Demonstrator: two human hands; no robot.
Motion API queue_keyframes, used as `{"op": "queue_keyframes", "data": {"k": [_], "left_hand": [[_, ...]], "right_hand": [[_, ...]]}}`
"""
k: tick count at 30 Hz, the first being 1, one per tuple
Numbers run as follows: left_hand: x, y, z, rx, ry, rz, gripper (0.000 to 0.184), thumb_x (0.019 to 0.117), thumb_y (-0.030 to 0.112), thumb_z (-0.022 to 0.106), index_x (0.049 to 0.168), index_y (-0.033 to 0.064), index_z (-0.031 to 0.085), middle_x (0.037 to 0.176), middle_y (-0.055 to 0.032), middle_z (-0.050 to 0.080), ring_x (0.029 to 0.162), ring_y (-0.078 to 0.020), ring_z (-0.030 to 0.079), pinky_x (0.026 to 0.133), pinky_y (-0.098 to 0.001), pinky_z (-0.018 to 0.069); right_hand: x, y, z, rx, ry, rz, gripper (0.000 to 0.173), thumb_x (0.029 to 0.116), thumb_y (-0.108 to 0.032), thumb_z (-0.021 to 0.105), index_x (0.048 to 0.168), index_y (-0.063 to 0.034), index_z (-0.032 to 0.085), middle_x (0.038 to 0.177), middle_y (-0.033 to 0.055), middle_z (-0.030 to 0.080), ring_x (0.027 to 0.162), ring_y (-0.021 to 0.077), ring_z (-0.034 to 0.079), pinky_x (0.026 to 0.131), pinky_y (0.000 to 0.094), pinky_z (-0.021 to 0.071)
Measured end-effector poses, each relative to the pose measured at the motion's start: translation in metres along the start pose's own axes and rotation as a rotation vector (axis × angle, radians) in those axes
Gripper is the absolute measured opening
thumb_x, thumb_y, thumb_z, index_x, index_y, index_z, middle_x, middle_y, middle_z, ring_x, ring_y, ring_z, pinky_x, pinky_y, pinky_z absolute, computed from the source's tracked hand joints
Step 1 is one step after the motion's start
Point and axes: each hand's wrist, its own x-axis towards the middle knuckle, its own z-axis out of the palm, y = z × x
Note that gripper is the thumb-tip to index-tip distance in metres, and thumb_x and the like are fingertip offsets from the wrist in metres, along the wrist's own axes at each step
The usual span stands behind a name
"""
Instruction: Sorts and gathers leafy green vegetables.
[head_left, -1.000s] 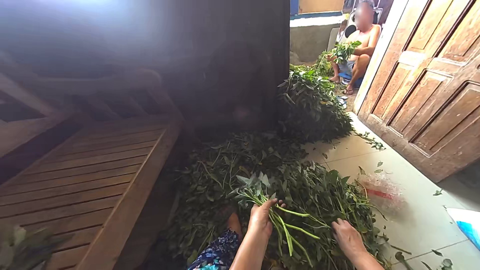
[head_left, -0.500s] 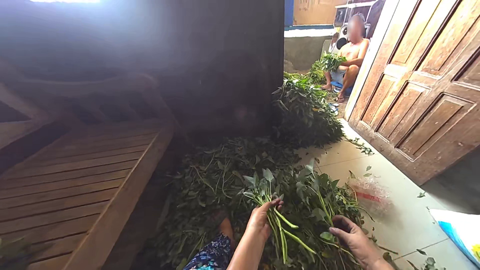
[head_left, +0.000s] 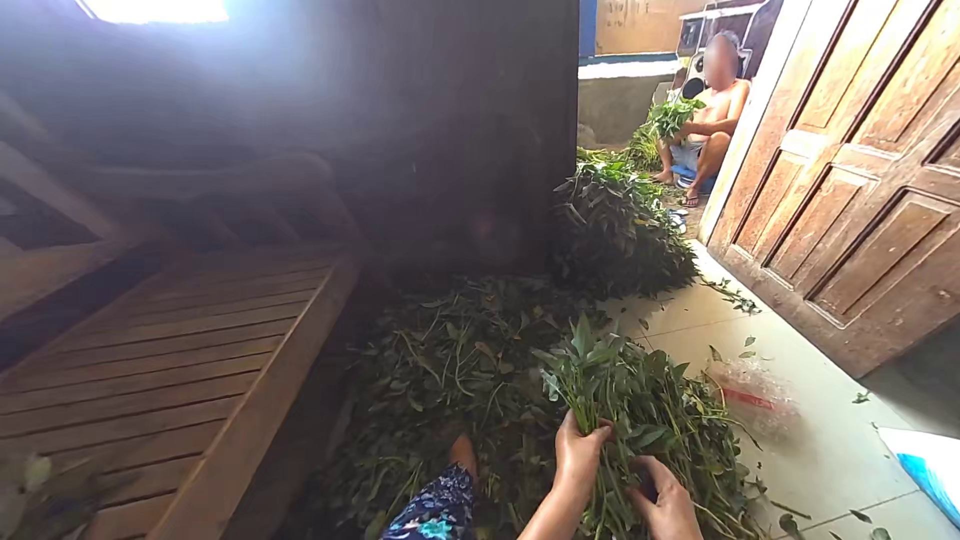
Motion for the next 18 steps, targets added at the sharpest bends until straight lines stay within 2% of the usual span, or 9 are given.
{"op": "queue_keyframes", "data": {"k": [4, 8, 10, 12, 14, 16, 18], "left_hand": [[0.005, -0.002, -0.004, -0.003, 0.011, -0.043, 0.045, 0.0913, -0.004, 0.068, 0.133, -0.0022, 0.05, 0.102, -0.0133, 0.069, 0.084, -0.0188, 0.07, 0.071, -0.0318, 0.0597], [0.007, -0.003, -0.007, 0.041, -0.007, -0.085, 0.051, 0.0898, -0.002, 0.071, 0.136, -0.0028, 0.049, 0.106, -0.0157, 0.065, 0.082, -0.0183, 0.067, 0.069, -0.0314, 0.0584], [0.009, -0.003, -0.008, 0.083, -0.045, -0.07, 0.056, 0.0872, -0.003, 0.073, 0.138, -0.0027, 0.048, 0.112, -0.0165, 0.065, 0.09, -0.0189, 0.068, 0.076, -0.0331, 0.0585], [0.01, -0.004, -0.01, 0.124, -0.094, -0.064, 0.06, 0.0862, -0.003, 0.074, 0.14, -0.0019, 0.048, 0.119, -0.0179, 0.065, 0.101, -0.0205, 0.067, 0.085, -0.0356, 0.0582], [0.011, -0.005, -0.012, 0.147, -0.152, -0.101, 0.062, 0.0864, 0.001, 0.076, 0.141, 0.0005, 0.047, 0.123, -0.0175, 0.064, 0.106, -0.0214, 0.067, 0.089, -0.0369, 0.058], [0.011, -0.006, -0.014, 0.141, -0.177, -0.15, 0.061, 0.0873, 0.003, 0.076, 0.141, 0.0006, 0.048, 0.123, -0.0176, 0.065, 0.106, -0.0223, 0.068, 0.091, -0.038, 0.0582], [0.011, -0.009, -0.014, 0.08, -0.122, -0.178, 0.056, 0.0878, 0.0, 0.074, 0.138, -0.0017, 0.05, 0.117, -0.0188, 0.066, 0.097, -0.0232, 0.07, 0.085, -0.0383, 0.0595]], "right_hand": [[-0.003, -0.001, 0.003, -0.062, 0.008, -0.074, 0.037, 0.0911, -0.007, 0.071, 0.127, 0.0023, 0.067, 0.118, 0.0257, 0.067, 0.103, 0.0376, 0.068, 0.094, 0.0514, 0.0545], [-0.002, 0.0, -0.001, -0.107, -0.057, -0.081, 0.037, 0.092, -0.009, 0.07, 0.128, 0.001, 0.067, 0.122, 0.0265, 0.066, 0.106, 0.0388, 0.068, 0.096, 0.0518, 0.0538], [0.002, 0.003, -0.005, -0.058, -0.129, -0.042, 0.039, 0.0923, -0.011, 0.071, 0.129, 0.0016, 0.065, 0.117, 0.0251, 0.067, 0.099, 0.0354, 0.068, 0.093, 0.0501, 0.054], [0.007, 0.008, -0.008, 0.133, -0.269, 0.095, 0.043, 0.0952, -0.012, 0.069, 0.134, 0.0016, 0.059, 0.109, 0.0196, 0.068, 0.094, 0.027, 0.066, 0.09, 0.0444, 0.0538], [0.01, 0.015, -0.011, 0.462, -0.441, 0.282, 0.036, 0.1008, -0.011, 0.062, 0.136, -0.003, 0.056, 0.113, 0.0087, 0.068, 0.096, 0.0138, 0.066, 0.089, 0.0323, 0.0554], [0.008, 0.019, -0.009, 0.711, -0.514, 0.4, 0.021, 0.1052, -0.011, 0.054, 0.125, -0.0061, 0.058, 0.101, 0.0017, 0.068, 0.085, 0.0089, 0.066, 0.079, 0.027, 0.0561], [0.0, 0.014, -0.004, 0.753, -0.432, 0.416, 0.014, 0.1077, -0.013, 0.05, 0.111, -0.005, 0.061, 0.087, -0.0013, 0.067, 0.076, 0.0067, 0.064, 0.074, 0.0244, 0.0553]]}}
